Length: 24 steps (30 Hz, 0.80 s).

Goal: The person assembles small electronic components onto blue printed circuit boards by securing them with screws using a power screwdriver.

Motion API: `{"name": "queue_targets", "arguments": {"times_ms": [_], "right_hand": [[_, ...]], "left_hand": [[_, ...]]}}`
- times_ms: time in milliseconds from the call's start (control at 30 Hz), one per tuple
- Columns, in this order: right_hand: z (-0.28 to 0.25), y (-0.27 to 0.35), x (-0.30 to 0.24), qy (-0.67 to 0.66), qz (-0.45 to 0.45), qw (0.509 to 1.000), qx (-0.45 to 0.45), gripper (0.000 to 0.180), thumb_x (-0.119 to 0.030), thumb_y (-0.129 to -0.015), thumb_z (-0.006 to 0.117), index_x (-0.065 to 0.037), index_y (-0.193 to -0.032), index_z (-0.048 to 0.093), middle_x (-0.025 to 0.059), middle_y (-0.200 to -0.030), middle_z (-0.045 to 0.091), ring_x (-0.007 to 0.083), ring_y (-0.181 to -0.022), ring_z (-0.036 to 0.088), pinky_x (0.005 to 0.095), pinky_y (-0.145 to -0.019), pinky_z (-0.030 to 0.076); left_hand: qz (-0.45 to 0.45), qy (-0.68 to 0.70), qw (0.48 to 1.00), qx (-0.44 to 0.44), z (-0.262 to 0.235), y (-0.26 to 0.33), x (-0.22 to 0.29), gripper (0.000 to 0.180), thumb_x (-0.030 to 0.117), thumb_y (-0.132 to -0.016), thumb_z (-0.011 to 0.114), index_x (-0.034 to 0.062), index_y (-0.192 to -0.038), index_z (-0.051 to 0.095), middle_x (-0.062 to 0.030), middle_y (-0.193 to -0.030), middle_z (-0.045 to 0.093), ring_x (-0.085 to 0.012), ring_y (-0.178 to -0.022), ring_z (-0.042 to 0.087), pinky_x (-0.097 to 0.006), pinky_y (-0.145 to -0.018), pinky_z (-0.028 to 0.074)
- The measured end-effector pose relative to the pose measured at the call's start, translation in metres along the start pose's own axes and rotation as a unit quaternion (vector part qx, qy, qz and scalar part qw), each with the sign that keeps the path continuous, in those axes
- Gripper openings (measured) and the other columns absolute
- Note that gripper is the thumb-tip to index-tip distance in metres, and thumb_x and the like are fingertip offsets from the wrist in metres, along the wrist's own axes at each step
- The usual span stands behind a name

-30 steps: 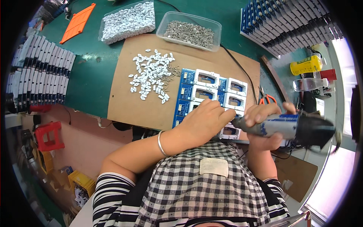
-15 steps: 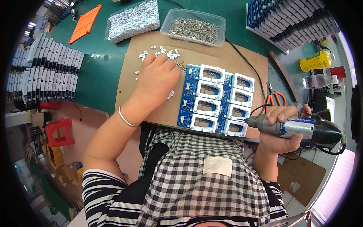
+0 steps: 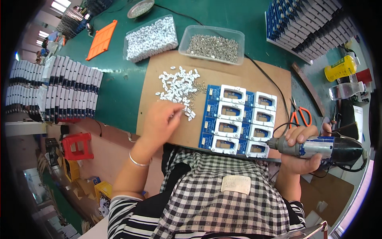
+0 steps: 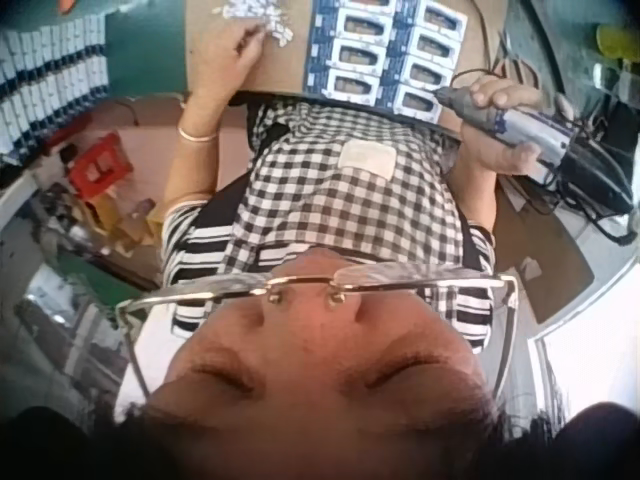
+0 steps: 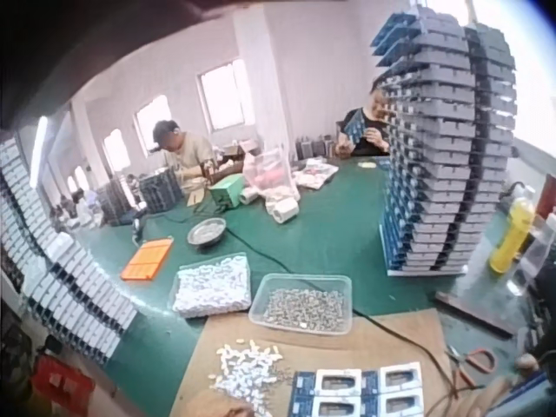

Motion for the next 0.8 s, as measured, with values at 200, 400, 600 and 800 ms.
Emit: {"name": "queue_targets", "arguments": {"times_ms": [200, 400, 600, 800], "right_hand": [[0.006, 0.000, 0.000, 0.001, 0.029, 0.999, 0.033, 0.074, -0.053, -0.084, 0.055, -0.010, -0.135, 0.022, 0.0060, -0.077, 0.049, 0.0172, -0.058, 0.054, 0.0350, -0.058, 0.049], [0.010, 0.000, 0.001, 0.009, 0.033, 0.999, 0.024, 0.074, -0.053, -0.084, 0.055, -0.010, -0.136, 0.022, 0.0055, -0.077, 0.049, 0.0166, -0.058, 0.054, 0.0338, -0.058, 0.049], [0.010, -0.003, 0.002, 0.012, 0.036, 0.999, 0.029, 0.072, -0.051, -0.084, 0.055, -0.010, -0.135, 0.024, 0.0054, -0.078, 0.050, 0.0164, -0.058, 0.055, 0.0334, -0.058, 0.049], [0.010, -0.004, 0.003, 0.000, 0.034, 0.999, 0.020, 0.071, -0.050, -0.085, 0.055, -0.008, -0.134, 0.025, 0.0054, -0.077, 0.051, 0.0166, -0.058, 0.055, 0.0332, -0.058, 0.049]], "left_hand": [[0.115, -0.052, 0.992, 0.032, 0.015, 0.014, -0.005, 0.018, 0.000, -0.072, 0.068, 0.0059, -0.089, 0.066, -0.0062, -0.082, 0.060, -0.0241, -0.076, 0.057, -0.035, -0.067, 0.045], [0.097, -0.060, 0.993, 0.015, 0.014, 0.010, -0.009, 0.015, 0.001, -0.073, 0.069, 0.0067, -0.085, 0.064, -0.0053, -0.079, 0.057, -0.0250, -0.078, 0.055, -0.035, -0.071, 0.043], [0.046, -0.047, 0.997, -0.050, 0.002, 0.024, -0.001, 0.010, 0.005, -0.075, 0.069, 0.0066, -0.084, 0.064, -0.0050, -0.077, 0.056, -0.0252, -0.077, 0.054, -0.037, -0.073, 0.042], [0.044, -0.073, 0.996, -0.028, 0.002, 0.022, 0.002, 0.011, 0.005, -0.073, 0.070, 0.0068, -0.084, 0.068, -0.0054, -0.079, 0.060, -0.0237, -0.077, 0.056, -0.035, -0.072, 0.042]]}}
Point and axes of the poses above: each hand's wrist, its own y-axis away from the middle knuckle, its own z-axis out of the palm, x = y × z, the point moved 1 cm from there along -y, towards the middle knuckle
